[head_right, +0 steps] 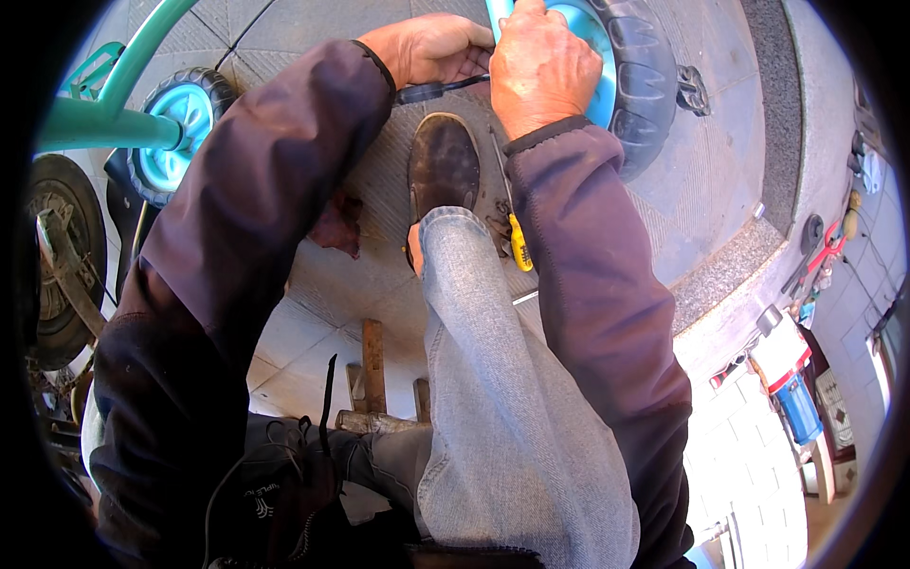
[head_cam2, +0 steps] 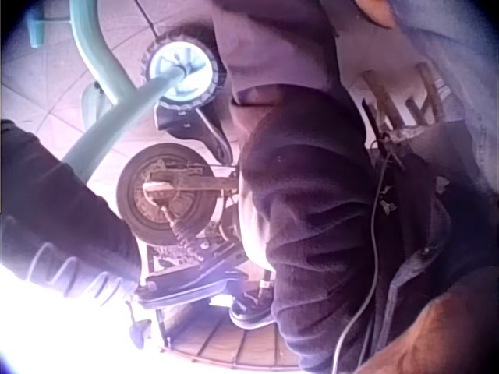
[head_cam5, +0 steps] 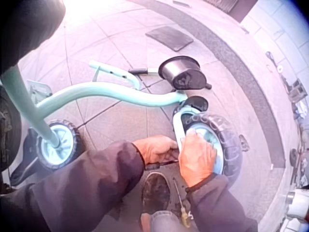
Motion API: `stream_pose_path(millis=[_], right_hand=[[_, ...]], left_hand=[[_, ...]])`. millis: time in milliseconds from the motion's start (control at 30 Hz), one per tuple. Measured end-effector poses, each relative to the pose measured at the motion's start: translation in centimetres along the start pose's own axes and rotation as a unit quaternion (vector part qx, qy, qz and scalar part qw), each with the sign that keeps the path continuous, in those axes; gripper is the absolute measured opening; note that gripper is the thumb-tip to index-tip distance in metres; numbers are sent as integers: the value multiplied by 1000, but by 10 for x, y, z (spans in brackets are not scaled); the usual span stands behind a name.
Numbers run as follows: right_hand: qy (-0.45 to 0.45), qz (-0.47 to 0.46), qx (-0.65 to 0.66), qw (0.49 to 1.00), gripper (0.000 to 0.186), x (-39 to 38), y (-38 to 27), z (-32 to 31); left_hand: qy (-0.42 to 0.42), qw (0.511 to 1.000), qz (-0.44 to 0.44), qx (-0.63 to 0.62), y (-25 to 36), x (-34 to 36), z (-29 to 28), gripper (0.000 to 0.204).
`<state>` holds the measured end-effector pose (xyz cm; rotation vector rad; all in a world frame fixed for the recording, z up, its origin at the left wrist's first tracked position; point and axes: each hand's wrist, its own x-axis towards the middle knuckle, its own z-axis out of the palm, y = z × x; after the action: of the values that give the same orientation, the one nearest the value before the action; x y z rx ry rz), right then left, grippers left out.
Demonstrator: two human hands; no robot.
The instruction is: The person uses a yellow screwdriver to tighten the axle nut on the front wheel of a teal tricycle. They then wipe the wheel and frame with a dark cloth. Finally, they lift the tricycle to inspect the handlebars and seat area.
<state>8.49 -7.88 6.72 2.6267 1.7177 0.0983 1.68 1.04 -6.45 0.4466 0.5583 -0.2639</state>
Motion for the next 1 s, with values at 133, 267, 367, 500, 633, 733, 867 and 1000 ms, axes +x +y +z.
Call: stream_pose_path(millis=[133,267,367,500,633,733,867,1000], right_hand=[[3,-11,8,1000,17,0,3,0],[11,-19,19,1000,17,-1,2,0],[12,-20,11,1000,16,-2,1,1],[14,-17,-1,1000,15,-3,5,1],[9,-15,7,1000,15,-1,2,0],[10,-14,6,1000,15,-1,0,0],[18,-17,7,1000,15,-2,3,1],[15,-20,18,1000,16,-1,1,0]], left_hand=[[2,1000,-4,26,1,0,0,22],[-32,999,-5,9,0,0,-5,22],[-32,999,13,-6,-1,-3,-4,23],[-40,997,54,-25,-3,-7,5,24],[-19,999,35,8,-1,-5,-5,24],[-29,999,-4,17,1,-3,-5,24],[-32,999,21,2,-1,-6,-2,25],[-18,998,66,5,-3,-8,-9,26]])
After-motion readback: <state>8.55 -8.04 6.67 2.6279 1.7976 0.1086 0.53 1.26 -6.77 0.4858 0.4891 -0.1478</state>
